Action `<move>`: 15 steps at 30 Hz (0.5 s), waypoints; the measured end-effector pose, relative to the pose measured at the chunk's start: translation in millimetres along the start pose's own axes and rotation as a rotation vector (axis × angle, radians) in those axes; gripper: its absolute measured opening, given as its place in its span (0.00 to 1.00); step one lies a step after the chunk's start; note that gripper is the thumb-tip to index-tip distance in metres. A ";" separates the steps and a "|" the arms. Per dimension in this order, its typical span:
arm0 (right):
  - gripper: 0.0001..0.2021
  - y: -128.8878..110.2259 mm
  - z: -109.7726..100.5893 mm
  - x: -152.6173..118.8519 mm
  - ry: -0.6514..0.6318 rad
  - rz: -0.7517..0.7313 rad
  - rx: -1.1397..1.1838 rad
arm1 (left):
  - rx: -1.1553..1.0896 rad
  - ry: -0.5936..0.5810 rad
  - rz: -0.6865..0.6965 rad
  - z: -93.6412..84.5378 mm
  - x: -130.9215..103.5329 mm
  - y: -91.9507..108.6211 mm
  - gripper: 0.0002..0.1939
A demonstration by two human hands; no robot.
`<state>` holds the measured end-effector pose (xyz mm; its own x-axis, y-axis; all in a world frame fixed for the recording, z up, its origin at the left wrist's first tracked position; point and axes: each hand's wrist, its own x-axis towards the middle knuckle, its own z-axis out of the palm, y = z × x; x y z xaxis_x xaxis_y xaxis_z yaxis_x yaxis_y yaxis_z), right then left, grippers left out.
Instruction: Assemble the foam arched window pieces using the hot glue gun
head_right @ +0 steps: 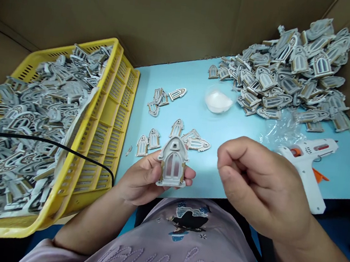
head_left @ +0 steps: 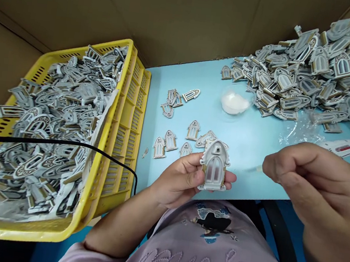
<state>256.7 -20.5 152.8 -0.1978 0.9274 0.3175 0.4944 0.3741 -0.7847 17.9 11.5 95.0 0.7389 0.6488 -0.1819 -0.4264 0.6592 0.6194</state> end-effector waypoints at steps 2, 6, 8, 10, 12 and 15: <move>0.05 -2.0 3.3 -1.6 -0.001 -0.059 -0.102 | 0.005 -0.011 0.005 0.2 0.9 -0.4 0.19; 0.05 -7.6 22.0 -3.2 -0.062 -0.300 -0.437 | 0.045 0.008 0.072 2.6 4.7 -2.8 0.17; 0.06 -9.2 30.3 -4.0 -0.057 -0.365 -0.490 | 0.078 0.037 0.082 4.1 6.0 -3.7 0.16; 0.07 -10.4 35.5 -4.0 -0.054 -0.392 -0.511 | 0.115 0.058 0.078 5.0 6.5 -4.3 0.17; 0.08 -11.4 38.3 -2.3 -0.049 -0.434 -0.548 | 0.140 0.080 0.075 5.1 6.7 -4.6 0.19; 0.09 -11.6 40.9 1.7 -0.058 -0.499 -0.615 | 0.152 0.116 0.076 4.2 7.8 -4.6 0.21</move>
<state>216.0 -23.2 140.7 -0.5550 0.6553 0.5124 0.7110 0.6935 -0.1169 27.8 11.9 94.0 0.6388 0.7396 -0.2121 -0.3880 0.5477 0.7412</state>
